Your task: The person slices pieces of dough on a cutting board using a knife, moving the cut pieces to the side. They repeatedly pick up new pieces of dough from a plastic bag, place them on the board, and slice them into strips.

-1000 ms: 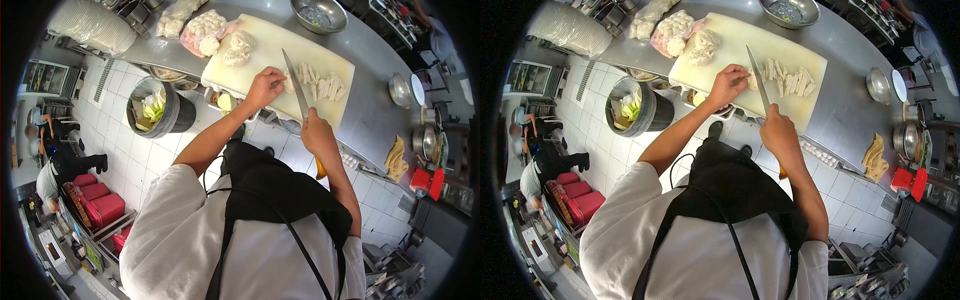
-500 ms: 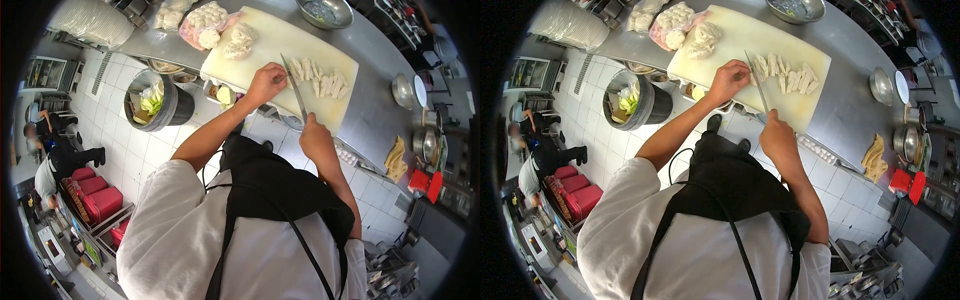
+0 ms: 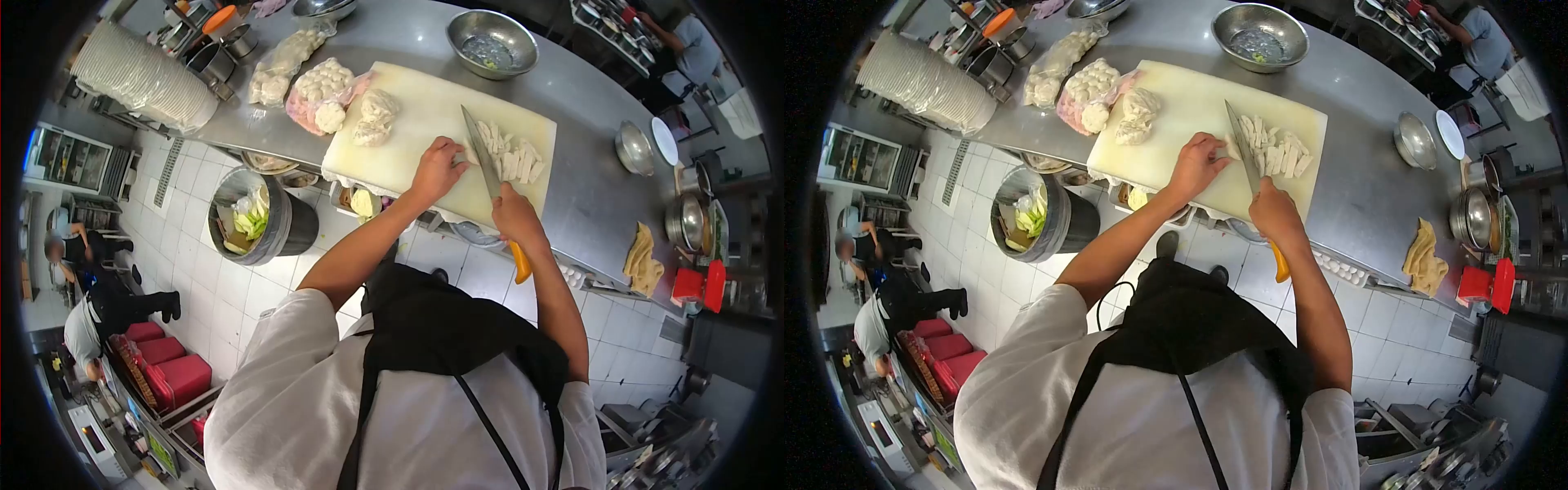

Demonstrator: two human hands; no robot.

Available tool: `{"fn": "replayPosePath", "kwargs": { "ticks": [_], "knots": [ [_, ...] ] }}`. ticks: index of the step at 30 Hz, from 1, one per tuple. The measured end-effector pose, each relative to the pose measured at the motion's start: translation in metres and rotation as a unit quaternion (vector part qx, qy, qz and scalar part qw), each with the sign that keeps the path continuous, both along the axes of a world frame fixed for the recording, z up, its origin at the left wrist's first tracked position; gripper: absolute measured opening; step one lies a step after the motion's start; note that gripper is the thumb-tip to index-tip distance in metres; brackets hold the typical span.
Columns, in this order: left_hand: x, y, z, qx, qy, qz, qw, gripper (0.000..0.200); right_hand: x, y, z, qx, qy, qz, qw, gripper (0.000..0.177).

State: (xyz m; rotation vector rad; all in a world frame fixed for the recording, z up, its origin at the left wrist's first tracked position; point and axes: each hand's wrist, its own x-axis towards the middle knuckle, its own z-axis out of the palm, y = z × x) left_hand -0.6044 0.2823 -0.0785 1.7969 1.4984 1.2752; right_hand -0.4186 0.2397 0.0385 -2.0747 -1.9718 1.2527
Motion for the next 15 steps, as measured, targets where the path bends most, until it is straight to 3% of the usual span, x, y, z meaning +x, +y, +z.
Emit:
{"fn": "replayPosePath", "kwargs": {
  "ticks": [6, 9, 11, 15],
  "knots": [
    [0.034, 0.044, 0.005, 0.019, 0.015, -0.035, 0.999, 0.033, 0.017, 0.015, -0.017, 0.009, 0.066, -0.094, 0.993, 0.029],
    [0.027, 0.045, 0.007, 0.022, 0.038, -0.042, 0.998, 0.033, 0.019, 0.015, -0.015, 0.059, 0.054, -0.106, 0.991, 0.036],
    [0.017, 0.03, 0.02, 0.028, 0.056, -0.044, 0.997, 0.034, 0.015, 0.004, 0.007, 0.064, 0.032, -0.093, 0.993, 0.03],
    [-0.041, -0.012, 0.028, 0.099, 0.124, 0.139, 0.977, 0.041, 0.037, -0.025, -0.016, 0.134, 0.038, -0.018, 0.99, 0.028]
  ]
}}
